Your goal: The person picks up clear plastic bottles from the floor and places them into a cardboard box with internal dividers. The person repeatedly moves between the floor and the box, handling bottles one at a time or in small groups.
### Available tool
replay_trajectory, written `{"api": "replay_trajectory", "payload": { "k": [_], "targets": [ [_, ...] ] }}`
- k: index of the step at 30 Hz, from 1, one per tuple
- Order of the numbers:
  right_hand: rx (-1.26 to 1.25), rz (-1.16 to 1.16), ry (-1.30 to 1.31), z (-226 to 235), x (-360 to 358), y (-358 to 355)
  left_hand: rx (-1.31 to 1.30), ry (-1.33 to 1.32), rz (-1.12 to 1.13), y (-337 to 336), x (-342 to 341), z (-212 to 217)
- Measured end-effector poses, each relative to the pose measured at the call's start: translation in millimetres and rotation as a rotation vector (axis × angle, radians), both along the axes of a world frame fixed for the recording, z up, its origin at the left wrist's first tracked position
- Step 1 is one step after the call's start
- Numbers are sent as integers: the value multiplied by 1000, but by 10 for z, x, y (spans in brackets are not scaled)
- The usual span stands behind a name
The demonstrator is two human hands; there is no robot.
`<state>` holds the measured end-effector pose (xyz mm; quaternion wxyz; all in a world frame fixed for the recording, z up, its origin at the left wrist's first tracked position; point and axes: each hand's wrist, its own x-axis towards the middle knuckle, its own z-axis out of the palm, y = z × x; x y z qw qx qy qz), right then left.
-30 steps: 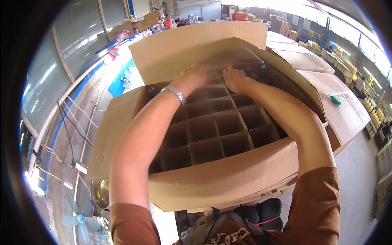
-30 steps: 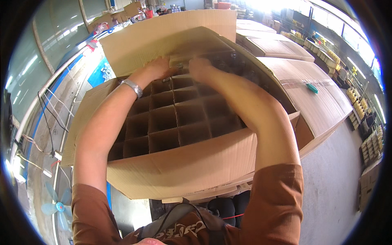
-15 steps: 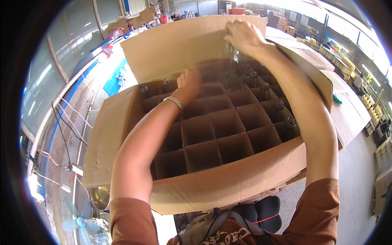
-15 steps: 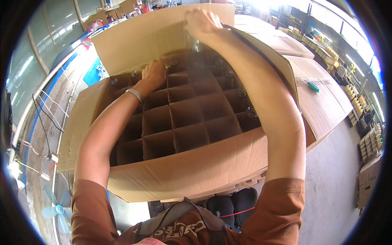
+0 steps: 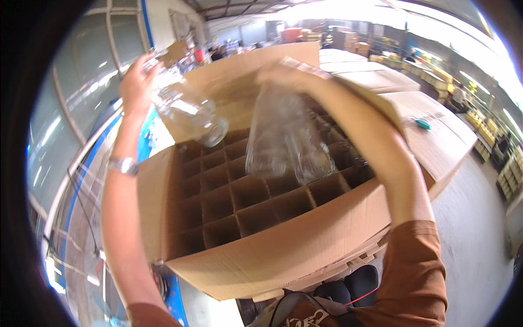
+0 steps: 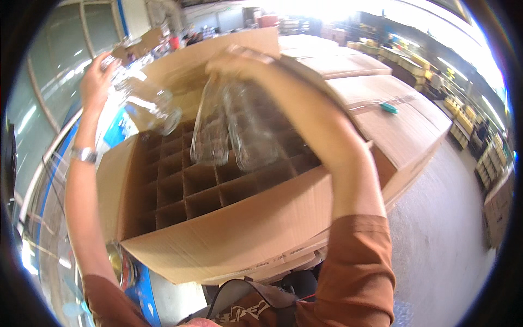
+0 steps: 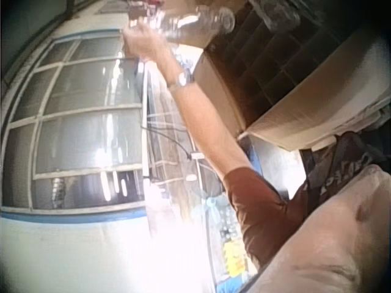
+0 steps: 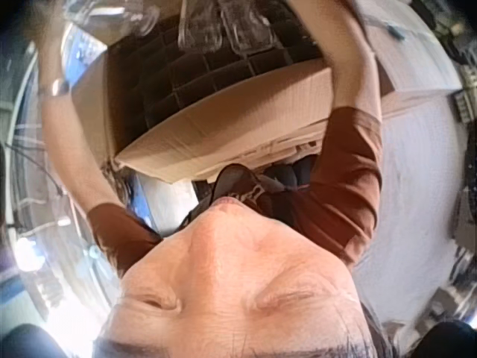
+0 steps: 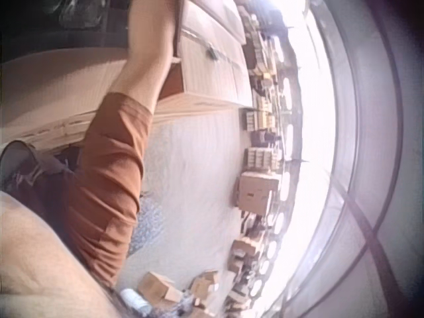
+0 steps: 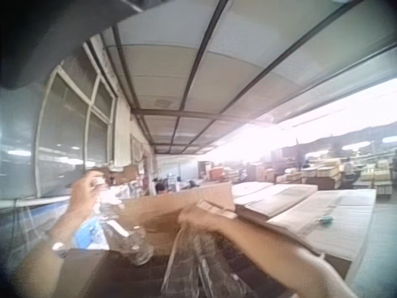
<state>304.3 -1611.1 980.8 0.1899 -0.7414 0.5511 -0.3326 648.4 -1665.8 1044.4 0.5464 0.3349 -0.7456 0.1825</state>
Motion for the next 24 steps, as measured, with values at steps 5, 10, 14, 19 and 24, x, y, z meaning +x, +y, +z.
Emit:
{"api": "replay_trajectory", "payload": {
  "k": [5, 10, 14, 19, 24],
  "targets": [
    [216, -64, 92, -617, 277, -366, -75, 4, 28, 340, 618, 54],
    [371, -187, 693, -931, 284, -640, 229, 112, -14, 875, 1032, -38],
    [367, -160, 527, -855, 653, -599, 192, 126, 54, 1146, 1636, 38],
    [223, -363, 662, -851, 673, -493, 179, 133, 143, 1474, 2152, -96],
    [166, -442, 624, -965, 490, -483, -6, 97, 127, 1839, 2377, -348]
  ]
}}
